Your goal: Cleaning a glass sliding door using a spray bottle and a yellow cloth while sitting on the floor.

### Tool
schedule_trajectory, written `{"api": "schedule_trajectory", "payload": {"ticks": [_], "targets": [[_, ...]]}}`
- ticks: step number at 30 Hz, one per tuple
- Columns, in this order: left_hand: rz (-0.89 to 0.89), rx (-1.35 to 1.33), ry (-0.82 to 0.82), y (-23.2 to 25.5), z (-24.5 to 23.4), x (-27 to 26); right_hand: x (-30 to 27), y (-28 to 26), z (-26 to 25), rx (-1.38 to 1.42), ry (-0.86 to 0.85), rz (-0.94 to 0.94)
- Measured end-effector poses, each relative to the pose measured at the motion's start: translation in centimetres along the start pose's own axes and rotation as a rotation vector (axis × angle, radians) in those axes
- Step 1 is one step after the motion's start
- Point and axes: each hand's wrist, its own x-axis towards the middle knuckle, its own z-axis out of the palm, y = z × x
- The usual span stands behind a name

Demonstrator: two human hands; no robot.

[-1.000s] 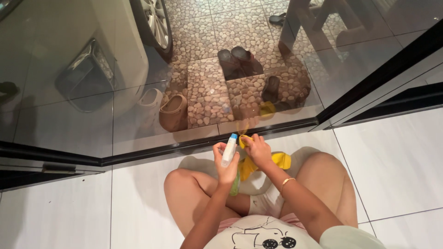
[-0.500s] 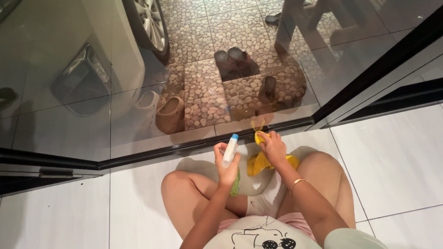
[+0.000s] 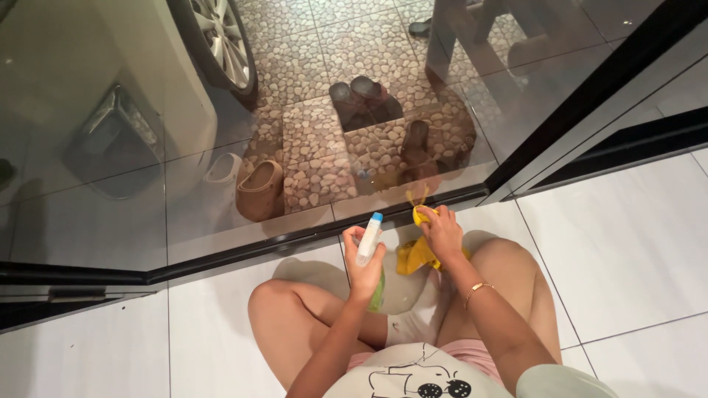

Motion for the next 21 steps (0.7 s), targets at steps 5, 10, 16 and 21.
{"api": "schedule_trajectory", "payload": {"ticks": [5,10,16,21], "targets": [[-0.013,0.003,0.009,0.3,0.8,0.1,0.3,1.0,-0.5,0.002,0.01,0.026],[0.013,0.001,-0.034,0.0,1.8,0.2,0.5,2.6,-0.5,-0.002,0.01,0.083],[0.007,0.036,-0.056,-0.2,3.3,0.3,0.8,4.8,-0.5,-0.005,0.034,0.131],[0.029,0.057,-0.058,0.0,4.3,0.4,1.2,6.4,-0.7,-0.003,0.023,0.195]]}}
